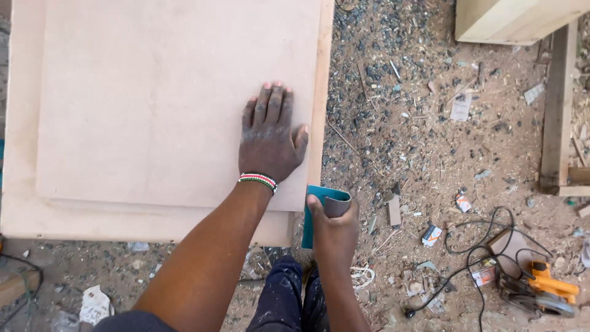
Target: Sanding wooden boards using an electric orbital sander and a manual sanding block.
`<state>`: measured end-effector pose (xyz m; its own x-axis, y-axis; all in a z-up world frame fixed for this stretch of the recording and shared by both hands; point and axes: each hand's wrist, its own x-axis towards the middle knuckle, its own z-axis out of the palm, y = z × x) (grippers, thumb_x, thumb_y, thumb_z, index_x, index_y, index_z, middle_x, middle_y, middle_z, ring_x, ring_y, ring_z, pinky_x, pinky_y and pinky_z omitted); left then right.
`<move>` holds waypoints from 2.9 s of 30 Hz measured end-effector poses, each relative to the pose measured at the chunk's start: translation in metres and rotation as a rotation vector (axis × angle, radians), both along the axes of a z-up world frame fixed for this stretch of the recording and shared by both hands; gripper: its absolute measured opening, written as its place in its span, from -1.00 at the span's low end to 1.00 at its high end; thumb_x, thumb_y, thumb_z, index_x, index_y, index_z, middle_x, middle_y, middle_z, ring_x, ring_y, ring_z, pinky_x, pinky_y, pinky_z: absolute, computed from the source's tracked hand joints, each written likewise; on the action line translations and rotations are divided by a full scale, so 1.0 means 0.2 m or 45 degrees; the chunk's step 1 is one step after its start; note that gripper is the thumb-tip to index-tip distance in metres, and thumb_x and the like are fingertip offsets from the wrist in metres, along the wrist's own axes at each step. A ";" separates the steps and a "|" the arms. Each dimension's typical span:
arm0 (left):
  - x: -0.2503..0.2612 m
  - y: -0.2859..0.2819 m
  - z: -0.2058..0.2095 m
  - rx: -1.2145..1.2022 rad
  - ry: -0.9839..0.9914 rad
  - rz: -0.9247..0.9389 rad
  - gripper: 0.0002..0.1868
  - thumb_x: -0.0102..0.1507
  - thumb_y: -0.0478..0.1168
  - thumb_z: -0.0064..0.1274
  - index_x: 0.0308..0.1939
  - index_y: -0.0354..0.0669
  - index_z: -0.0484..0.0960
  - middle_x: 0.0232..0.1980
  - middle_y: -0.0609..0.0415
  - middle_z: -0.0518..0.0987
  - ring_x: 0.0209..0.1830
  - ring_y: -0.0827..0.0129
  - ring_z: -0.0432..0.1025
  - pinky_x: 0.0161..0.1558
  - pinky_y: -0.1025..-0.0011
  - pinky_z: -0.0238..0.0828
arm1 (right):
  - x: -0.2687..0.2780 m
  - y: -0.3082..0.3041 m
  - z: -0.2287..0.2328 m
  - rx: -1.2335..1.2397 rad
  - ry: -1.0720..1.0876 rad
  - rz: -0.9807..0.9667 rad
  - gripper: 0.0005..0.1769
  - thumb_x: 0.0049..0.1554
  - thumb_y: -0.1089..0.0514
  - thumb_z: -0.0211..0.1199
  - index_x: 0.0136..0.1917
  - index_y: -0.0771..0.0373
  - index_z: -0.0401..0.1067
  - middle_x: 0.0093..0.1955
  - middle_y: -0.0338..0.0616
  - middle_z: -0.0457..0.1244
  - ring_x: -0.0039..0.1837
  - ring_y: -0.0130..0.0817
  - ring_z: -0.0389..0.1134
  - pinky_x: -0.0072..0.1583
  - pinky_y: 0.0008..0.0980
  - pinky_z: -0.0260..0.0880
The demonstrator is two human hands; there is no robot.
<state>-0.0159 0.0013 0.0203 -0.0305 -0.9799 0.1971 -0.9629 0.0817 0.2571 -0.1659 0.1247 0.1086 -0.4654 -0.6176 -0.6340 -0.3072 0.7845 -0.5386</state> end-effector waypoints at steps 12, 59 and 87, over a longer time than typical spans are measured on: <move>0.00 0.00 0.01 0.146 0.036 -0.023 -0.16 0.55 0.17 0.08 0.81 -0.24 0.44 0.85 -0.26 0.34 0.93 -0.13 0.12 0.86 -0.19 -0.09 | 0.04 -0.02 0.02 -0.024 0.005 0.021 0.19 0.21 -0.40 0.61 0.78 0.34 0.24 0.38 0.48 0.40 0.36 0.41 0.50 0.41 0.42 0.54; 0.00 0.02 -0.04 0.018 0.045 -0.032 -0.19 0.58 0.13 0.01 0.81 -0.28 0.45 0.85 -0.28 0.38 0.92 -0.16 0.18 0.86 -0.20 0.00 | 0.06 -0.14 -0.03 -0.013 0.136 0.061 -0.12 0.21 -0.41 0.50 0.53 0.19 0.41 0.28 0.16 0.45 0.32 0.23 0.49 0.33 0.27 0.47; 0.08 -0.75 -0.32 0.205 -0.102 -0.134 -0.66 0.51 0.14 -0.07 -0.19 0.09 0.62 -0.30 0.05 0.66 -0.34 0.04 0.75 -0.30 0.00 0.67 | 0.06 -1.04 -0.36 -0.340 0.002 0.068 -0.04 0.13 -0.61 0.59 0.35 0.20 0.50 0.17 0.20 0.43 0.30 0.28 0.52 0.37 0.25 0.45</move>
<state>0.0006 -0.1478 -0.0440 -0.1433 -0.9892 0.0310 -0.9692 0.1466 0.1980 -0.1546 -0.0828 0.0361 -0.4282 -0.7867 -0.4447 -0.3454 0.5972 -0.7239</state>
